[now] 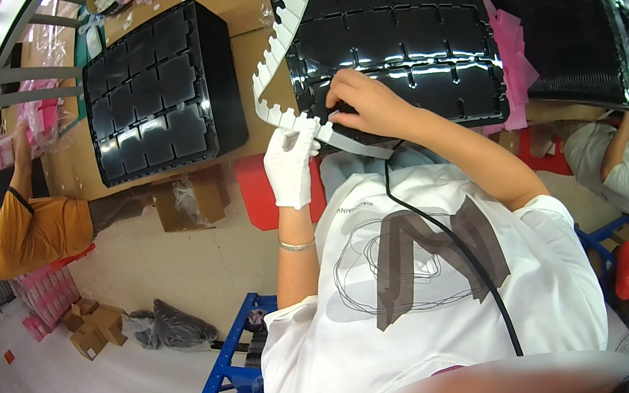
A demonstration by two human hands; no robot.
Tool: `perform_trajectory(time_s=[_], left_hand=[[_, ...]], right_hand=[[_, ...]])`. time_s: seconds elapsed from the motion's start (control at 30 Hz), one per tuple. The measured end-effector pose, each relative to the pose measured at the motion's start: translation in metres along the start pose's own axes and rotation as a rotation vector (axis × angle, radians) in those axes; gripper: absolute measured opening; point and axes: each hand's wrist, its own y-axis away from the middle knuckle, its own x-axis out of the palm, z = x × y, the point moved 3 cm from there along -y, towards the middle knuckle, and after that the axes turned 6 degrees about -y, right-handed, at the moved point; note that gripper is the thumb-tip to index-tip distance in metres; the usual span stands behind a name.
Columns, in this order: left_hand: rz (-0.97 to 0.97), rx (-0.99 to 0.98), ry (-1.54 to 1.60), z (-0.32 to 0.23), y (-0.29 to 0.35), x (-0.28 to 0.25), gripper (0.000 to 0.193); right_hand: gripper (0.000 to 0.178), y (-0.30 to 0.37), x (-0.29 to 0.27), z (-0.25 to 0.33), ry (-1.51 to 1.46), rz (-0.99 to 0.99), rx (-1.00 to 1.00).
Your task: The person assembles plastic components by hand, applying pink foam inserts into black plastic trays and then applying white plastic strips to the exterior of the trays.
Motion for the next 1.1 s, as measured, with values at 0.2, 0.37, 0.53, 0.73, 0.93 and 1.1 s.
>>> perform_trajectory(time_s=[0.2, 0.37, 0.53, 0.73, 0.93, 1.1], left_hand=[[-0.005, 0.01, -0.066, 0.005, 0.0, -0.003, 0.016], [-0.008, 0.018, -0.057, 0.002, 0.001, -0.001, 0.016], [-0.01, 0.021, -0.029, 0.003, 0.002, -0.002, 0.015], [-0.024, 0.009, -0.029, -0.007, 0.005, 0.003, 0.015], [0.01, 0.064, 0.157, -0.021, -0.003, 0.023, 0.015], [0.04, -0.019, 0.422, -0.029, -0.017, 0.031, 0.013]], right_hand=[[0.014, -0.008, 0.005, -0.002, 0.109, 0.057, 0.051], [0.012, -0.008, 0.005, -0.003, 0.117, 0.062, 0.054], [0.013, 0.001, 0.003, -0.006, 0.022, 0.159, -0.134], [0.018, 0.013, 0.0, -0.009, -1.046, -0.069, 0.356], [0.013, 0.014, 0.009, 0.01, -0.677, -0.068, 0.562], [0.008, -0.004, -0.017, 0.033, -0.24, -0.243, -0.132]])
